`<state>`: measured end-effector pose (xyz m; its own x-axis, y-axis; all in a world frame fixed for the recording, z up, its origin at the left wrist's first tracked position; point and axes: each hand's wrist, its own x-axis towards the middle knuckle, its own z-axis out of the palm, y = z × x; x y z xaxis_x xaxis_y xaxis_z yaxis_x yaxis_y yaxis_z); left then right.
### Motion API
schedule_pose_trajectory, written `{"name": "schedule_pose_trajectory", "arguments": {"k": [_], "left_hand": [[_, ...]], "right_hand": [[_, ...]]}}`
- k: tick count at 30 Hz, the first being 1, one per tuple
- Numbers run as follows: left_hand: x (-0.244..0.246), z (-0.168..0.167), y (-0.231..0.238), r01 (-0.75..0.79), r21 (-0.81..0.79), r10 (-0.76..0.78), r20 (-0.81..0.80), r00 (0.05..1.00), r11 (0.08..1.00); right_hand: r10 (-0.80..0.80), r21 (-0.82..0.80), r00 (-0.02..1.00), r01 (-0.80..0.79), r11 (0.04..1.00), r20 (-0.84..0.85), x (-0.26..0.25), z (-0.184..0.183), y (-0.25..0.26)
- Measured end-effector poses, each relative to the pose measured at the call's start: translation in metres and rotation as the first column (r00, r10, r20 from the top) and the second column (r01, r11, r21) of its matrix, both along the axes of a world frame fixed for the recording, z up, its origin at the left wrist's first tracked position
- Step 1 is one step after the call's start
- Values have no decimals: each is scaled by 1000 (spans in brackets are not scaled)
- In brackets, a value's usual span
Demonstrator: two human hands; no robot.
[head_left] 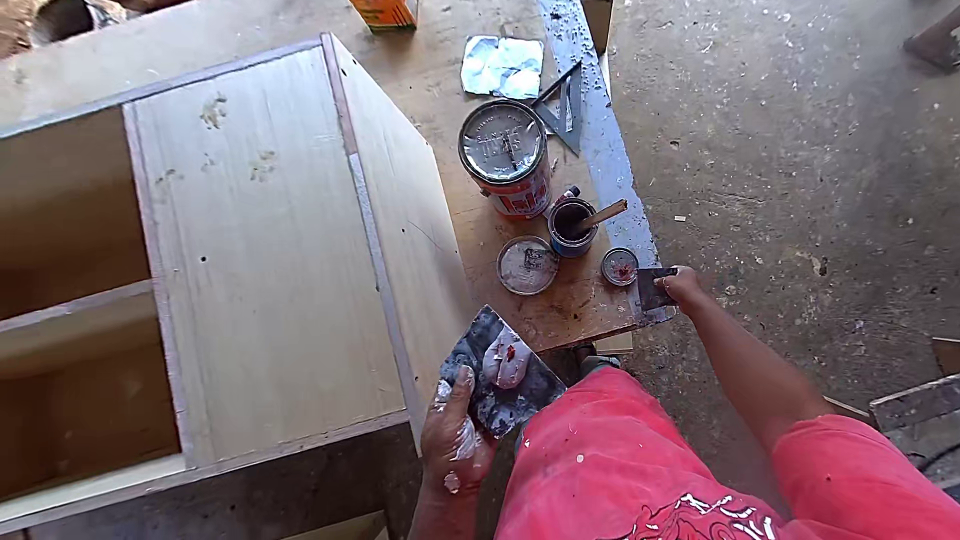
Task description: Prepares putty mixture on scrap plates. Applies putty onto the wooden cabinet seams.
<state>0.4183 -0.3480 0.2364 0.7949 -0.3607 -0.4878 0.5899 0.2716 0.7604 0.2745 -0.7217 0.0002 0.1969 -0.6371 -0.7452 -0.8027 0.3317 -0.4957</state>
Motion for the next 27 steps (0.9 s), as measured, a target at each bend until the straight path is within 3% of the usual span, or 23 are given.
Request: {"name": "schedule_pose_trajectory", "arguments": {"k": [14,20,24,27], "left_hand": [[-9,-2,-9,-11,32,12,-31,999,999],[-8,1,-8,-20,43,21,-23,1000,999],[-7,1,-4,-31,40,32,-14,999,999],[-5,0,1,-44,24,44,-13,999,999]], "right_hand": [[78,71,997,-78,994,-8,12,-8,0],[1,140,1000,-2,990,5,24,-17,17],[-135,255,990,118,960,48,26,-12,24],[-229,253,969,200,946,91,16,-8,24]]}}
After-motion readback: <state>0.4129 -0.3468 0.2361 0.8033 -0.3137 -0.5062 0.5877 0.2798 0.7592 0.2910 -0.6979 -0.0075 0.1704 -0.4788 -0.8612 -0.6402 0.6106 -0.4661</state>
